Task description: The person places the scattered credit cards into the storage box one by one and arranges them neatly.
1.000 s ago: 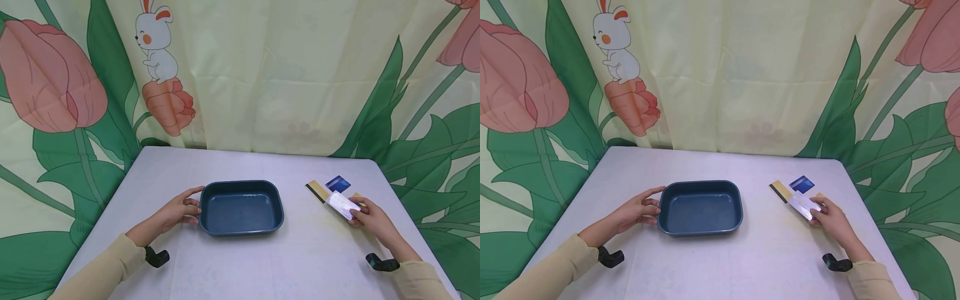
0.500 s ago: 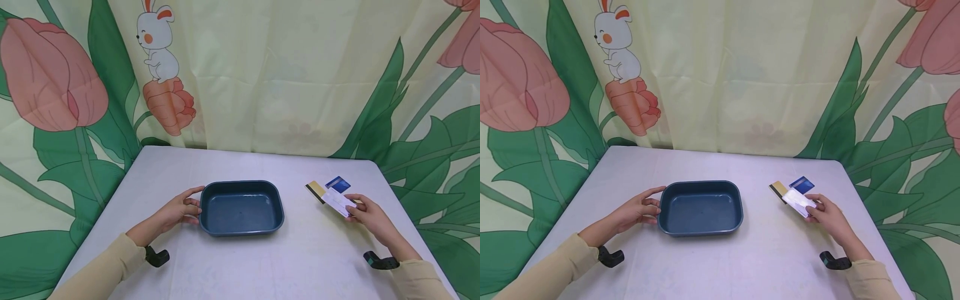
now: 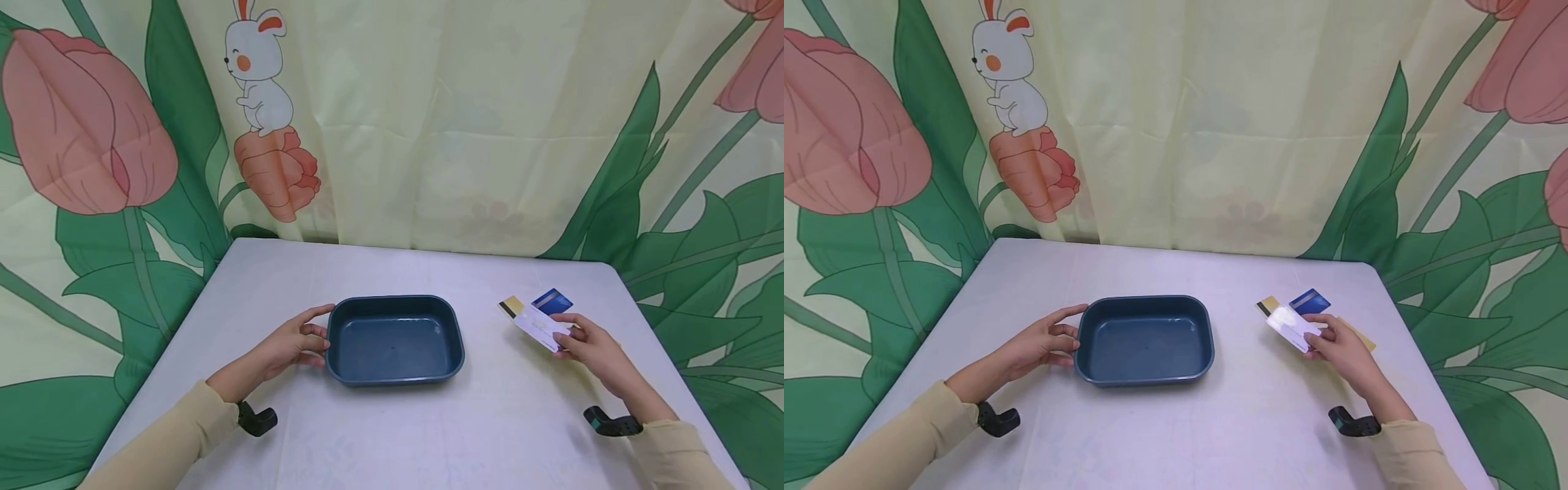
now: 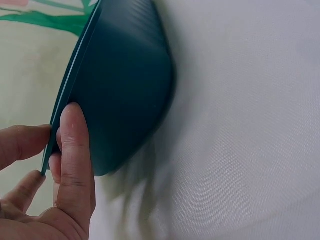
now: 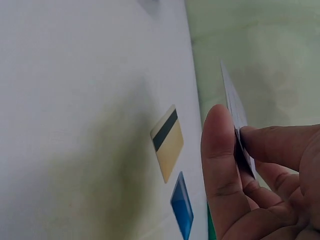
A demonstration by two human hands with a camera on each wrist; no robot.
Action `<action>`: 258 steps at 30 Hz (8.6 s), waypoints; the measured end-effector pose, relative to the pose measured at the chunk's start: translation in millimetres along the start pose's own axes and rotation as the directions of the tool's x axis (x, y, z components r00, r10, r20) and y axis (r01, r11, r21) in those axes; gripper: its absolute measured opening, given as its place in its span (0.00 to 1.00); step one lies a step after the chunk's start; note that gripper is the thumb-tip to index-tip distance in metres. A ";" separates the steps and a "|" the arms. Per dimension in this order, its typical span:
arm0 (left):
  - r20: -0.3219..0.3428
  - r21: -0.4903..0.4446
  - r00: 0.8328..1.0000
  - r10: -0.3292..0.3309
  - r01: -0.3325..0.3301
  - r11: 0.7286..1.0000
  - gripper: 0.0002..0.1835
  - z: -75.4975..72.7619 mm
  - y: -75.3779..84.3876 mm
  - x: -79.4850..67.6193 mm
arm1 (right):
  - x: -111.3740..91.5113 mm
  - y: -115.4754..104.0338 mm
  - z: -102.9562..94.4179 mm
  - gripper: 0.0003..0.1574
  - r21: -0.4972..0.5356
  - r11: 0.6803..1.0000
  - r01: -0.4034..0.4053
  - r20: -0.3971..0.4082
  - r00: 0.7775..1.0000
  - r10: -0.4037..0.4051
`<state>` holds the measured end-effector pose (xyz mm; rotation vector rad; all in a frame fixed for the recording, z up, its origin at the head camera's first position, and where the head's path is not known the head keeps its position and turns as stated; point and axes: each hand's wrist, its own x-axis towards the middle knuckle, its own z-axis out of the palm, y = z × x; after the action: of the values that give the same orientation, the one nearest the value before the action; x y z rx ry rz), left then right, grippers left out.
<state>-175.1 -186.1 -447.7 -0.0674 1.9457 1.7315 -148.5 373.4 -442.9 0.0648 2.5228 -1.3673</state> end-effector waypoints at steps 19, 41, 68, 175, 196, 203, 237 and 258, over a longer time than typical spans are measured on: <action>0.019 0.004 1.000 0.005 -0.005 1.000 0.43 -0.9 -0.8 -1.3 | 13.8 -34.2 25.1 0.37 0.111 0.991 0.079 0.018 0.997 -0.081; 0.008 0.008 1.000 -0.002 0.002 1.000 0.42 -0.1 0.5 -0.5 | 32.6 -70.9 68.3 0.33 0.157 0.979 0.127 0.068 0.988 -0.139; 0.017 -0.004 1.000 0.000 0.000 1.000 0.42 -0.9 2.0 -0.9 | 44.5 -94.3 114.6 0.29 0.228 0.963 0.147 0.118 0.977 -0.177; 0.028 -0.067 1.000 -0.014 0.016 0.998 0.44 -1.9 -3.2 1.5 | 53.8 -139.6 236.2 0.17 -0.181 0.914 0.364 0.374 0.884 -0.278; 0.015 -0.071 1.000 -0.016 0.017 0.997 0.43 -0.2 -3.3 2.1 | 59.0 -135.9 234.8 0.16 -0.121 0.933 0.339 0.323 0.902 -0.286; 0.017 -0.071 1.000 -0.015 0.016 0.997 0.43 -0.1 -3.2 2.4 | 60.2 -134.7 234.8 0.16 -0.107 0.938 0.328 0.324 0.904 -0.279; -0.003 -0.054 1.000 -0.029 0.029 0.998 0.43 0.8 -1.0 3.1 | 55.2 -140.8 208.4 0.15 -0.046 0.945 0.325 0.219 0.926 -0.308; 0.015 -0.056 1.000 -0.007 0.007 0.998 0.44 0.9 -3.3 0.3 | 53.3 -131.3 174.8 0.17 0.007 0.957 0.291 0.173 0.942 -0.288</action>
<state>-173.8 -185.8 -450.8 -0.0812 1.8846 1.7769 -184.2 151.3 -440.0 -0.4271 2.4679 -1.3840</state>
